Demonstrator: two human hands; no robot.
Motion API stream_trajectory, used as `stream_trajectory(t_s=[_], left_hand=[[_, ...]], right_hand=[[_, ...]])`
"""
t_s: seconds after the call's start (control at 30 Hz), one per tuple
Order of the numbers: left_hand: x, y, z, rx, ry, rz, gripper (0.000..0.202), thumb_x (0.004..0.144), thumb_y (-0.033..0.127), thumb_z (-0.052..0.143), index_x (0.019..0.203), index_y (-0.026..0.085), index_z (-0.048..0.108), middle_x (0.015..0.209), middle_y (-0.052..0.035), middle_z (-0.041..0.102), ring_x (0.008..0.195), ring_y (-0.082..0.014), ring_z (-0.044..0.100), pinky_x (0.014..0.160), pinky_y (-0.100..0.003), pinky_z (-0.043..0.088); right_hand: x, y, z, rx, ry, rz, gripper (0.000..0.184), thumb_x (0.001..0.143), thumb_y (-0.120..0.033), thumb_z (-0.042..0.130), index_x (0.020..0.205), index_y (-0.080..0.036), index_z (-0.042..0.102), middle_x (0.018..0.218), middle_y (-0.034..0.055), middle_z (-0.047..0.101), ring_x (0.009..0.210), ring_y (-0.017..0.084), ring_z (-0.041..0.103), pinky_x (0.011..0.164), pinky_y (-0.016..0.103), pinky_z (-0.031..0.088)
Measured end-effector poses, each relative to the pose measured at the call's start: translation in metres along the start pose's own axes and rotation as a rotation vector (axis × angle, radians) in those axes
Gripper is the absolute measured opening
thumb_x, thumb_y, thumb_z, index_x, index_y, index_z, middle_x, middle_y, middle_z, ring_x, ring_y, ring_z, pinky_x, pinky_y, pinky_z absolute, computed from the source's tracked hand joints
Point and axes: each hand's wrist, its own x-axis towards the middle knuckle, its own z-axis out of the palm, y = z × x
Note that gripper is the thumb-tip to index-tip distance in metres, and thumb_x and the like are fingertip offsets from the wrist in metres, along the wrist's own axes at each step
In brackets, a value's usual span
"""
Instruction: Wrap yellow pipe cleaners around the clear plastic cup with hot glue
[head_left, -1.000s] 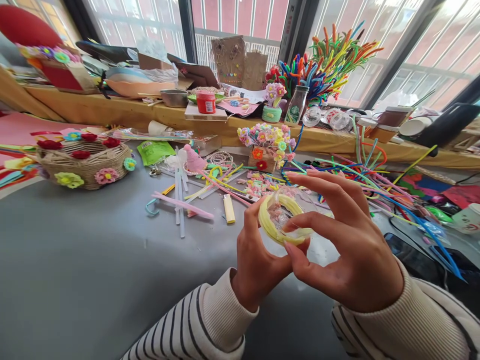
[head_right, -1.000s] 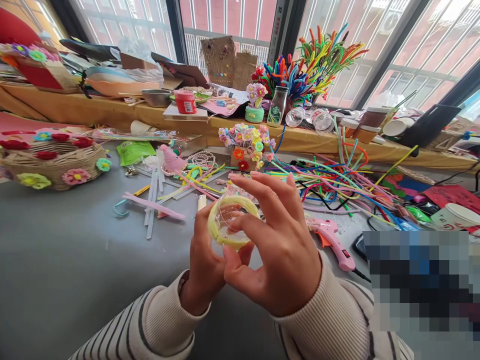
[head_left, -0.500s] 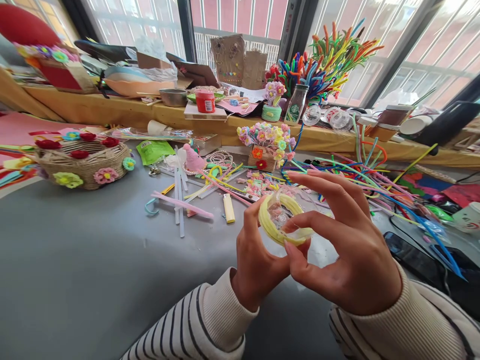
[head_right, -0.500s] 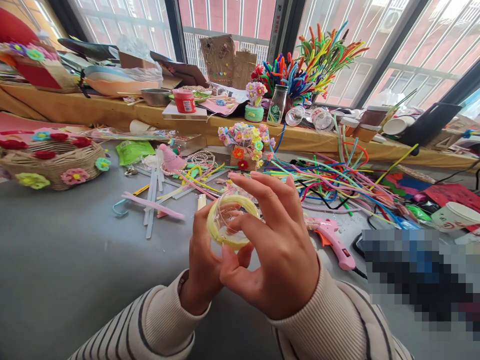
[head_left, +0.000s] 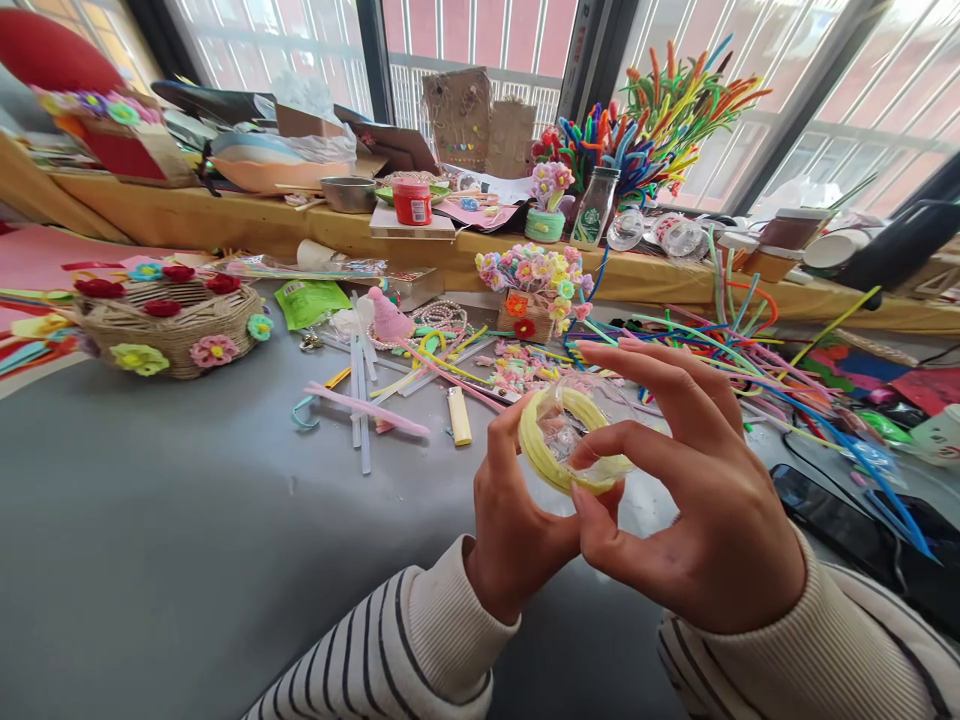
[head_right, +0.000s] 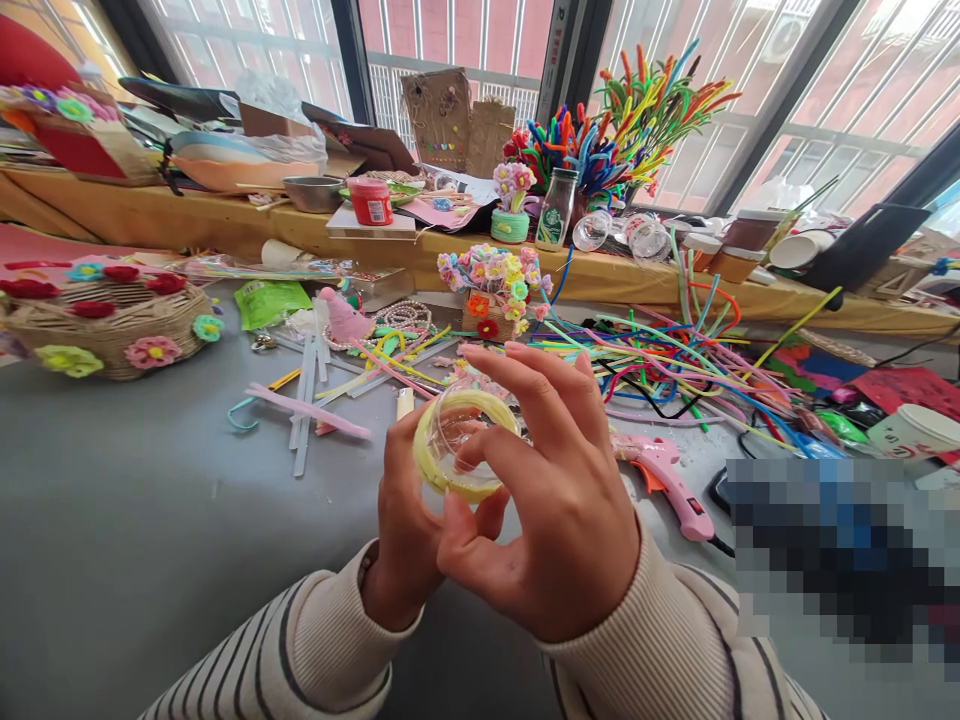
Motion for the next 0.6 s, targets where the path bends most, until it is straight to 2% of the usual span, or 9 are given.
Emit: stream_trajectory(t_s=[0.3, 0.6], left_hand=[[-0.002, -0.0021, 0.0018, -0.038, 0.009, 0.018, 0.069, 0.054, 0.027, 0.071, 0.113, 0.02, 0.037, 0.106, -0.0089, 0.057, 0.09, -0.0216, 0.058, 0.079, -0.037, 0.049], [-0.0023, -0.0027, 0.0011, -0.052, 0.0, 0.012, 0.071, 0.052, 0.025, 0.072, 0.113, 0.02, 0.037, 0.106, -0.009, 0.057, 0.09, -0.0216, 0.058, 0.079, -0.036, 0.049]], right_hand=[[0.0003, 0.0, -0.0008, 0.002, -0.007, 0.004, 0.01, 0.052, -0.016, 0.06, 0.062, -0.017, 0.062, 0.117, 0.0134, 0.054, 0.112, 0.03, 0.042, 0.096, 0.045, 0.031], [0.0, 0.0005, 0.0006, -0.002, 0.006, 0.003, 0.009, 0.053, -0.017, 0.059, 0.062, -0.017, 0.062, 0.117, 0.0138, 0.053, 0.112, 0.03, 0.042, 0.095, 0.044, 0.031]])
